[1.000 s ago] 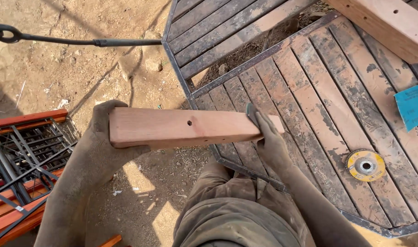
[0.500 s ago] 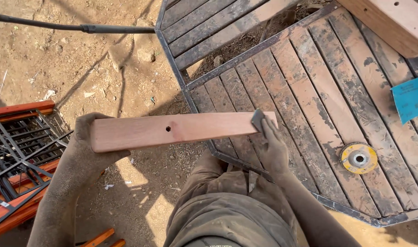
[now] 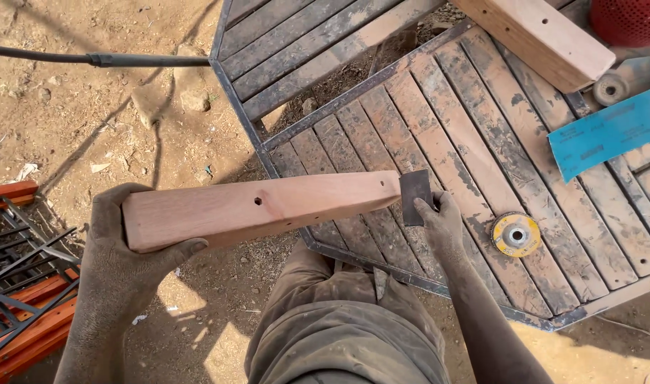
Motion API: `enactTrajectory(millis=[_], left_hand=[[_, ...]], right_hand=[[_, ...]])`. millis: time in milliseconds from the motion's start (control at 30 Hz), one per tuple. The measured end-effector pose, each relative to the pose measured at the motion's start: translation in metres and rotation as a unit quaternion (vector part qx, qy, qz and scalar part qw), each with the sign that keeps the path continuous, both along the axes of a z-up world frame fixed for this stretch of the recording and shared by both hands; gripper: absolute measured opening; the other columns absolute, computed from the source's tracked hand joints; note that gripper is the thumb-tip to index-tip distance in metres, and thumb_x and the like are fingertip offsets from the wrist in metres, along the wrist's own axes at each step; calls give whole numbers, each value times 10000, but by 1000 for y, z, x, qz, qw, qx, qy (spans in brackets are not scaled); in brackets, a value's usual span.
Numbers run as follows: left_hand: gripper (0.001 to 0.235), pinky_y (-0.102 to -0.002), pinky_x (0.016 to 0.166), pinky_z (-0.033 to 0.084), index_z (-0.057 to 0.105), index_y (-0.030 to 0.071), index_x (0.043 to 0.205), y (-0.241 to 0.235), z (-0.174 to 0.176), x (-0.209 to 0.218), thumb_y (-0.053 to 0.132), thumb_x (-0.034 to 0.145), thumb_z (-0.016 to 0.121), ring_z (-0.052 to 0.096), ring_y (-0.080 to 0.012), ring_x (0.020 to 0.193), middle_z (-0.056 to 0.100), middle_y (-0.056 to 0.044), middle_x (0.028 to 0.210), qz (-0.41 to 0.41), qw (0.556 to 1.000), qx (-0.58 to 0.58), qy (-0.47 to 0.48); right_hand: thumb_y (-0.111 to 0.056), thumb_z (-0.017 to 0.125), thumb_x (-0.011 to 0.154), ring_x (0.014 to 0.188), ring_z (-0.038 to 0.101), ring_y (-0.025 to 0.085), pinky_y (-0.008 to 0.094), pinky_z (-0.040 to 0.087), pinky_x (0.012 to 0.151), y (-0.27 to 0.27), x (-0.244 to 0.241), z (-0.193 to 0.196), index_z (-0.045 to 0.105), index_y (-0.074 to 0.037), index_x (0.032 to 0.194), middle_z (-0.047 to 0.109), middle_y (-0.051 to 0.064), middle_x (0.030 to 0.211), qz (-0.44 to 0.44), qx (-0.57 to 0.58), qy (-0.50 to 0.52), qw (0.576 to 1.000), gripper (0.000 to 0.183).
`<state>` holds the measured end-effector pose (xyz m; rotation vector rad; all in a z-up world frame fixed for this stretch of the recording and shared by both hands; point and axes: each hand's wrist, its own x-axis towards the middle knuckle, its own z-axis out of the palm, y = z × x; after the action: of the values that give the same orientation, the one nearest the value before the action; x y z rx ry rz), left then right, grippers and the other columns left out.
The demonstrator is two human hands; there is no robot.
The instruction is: Sanding a wooden beam by hand using sandpaper on a workbench to smooth the surface.
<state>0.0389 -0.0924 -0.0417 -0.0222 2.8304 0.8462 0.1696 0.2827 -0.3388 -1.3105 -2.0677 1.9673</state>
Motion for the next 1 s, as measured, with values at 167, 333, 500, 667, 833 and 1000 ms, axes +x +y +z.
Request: enactTrajectory(millis=[167, 333, 500, 667, 833, 1000], left_hand=[[828, -482, 919, 440, 505, 48, 1305, 54, 30, -14, 300, 641, 931, 532, -356, 1102, 552, -167, 1249, -254, 954, 19, 158], [758, -508, 968, 380, 551, 29, 1288, 86, 40, -35, 237, 663, 926, 488, -385, 1125, 598, -158, 1259, -385, 888, -14, 251], [627, -437, 914, 420, 512, 82, 1332, 105, 42, -42, 598, 1045, 301, 471, -298, 1113, 515, -144, 1235, -268, 932, 84, 229], [425, -273, 641, 442, 650, 174, 1129, 105, 19, -53, 481, 1073, 360, 554, -147, 912, 611, -15, 1132, -52, 946, 272, 167], [328, -246, 694, 465, 699, 145, 1101, 92, 8, -55, 339, 1124, 435, 515, -94, 673, 539, -40, 681, 52, 945, 278, 162], [312, -312, 812, 430, 685, 102, 1067, 98, 5, -40, 291, 1113, 442, 521, -154, 849, 621, -106, 867, 48, 943, 259, 202]], right_hand=[[-147, 573, 850, 830, 541, 145, 322, 473, 738, 6, -19, 64, 516, -87, 1048, 686, 28, 1097, 15, 58, 2, 998, 215], [6, 413, 805, 1082, 696, 225, 342, 557, 899, 17, -32, 90, 428, -51, 1231, 719, 165, 1214, -1, 80, 117, 990, 430], [-82, 517, 848, 746, 431, 158, 329, 367, 683, 4, -52, 79, 583, -115, 986, 512, -1, 822, 33, 81, 46, 995, 157], [-156, 523, 861, 962, 623, 233, 392, 495, 830, -33, -83, 77, 632, -85, 1224, 697, 83, 1070, 90, 89, 8, 992, 386], [-311, 591, 1040, 1297, 579, 359, 505, 479, 1060, -64, -89, 65, 676, -218, 1343, 663, 163, 1330, 130, 90, 147, 976, 328], [-176, 514, 1047, 1387, 486, 383, 520, 399, 1148, -91, -83, 102, 605, -92, 1428, 581, 199, 1463, 131, 109, 168, 971, 401]])
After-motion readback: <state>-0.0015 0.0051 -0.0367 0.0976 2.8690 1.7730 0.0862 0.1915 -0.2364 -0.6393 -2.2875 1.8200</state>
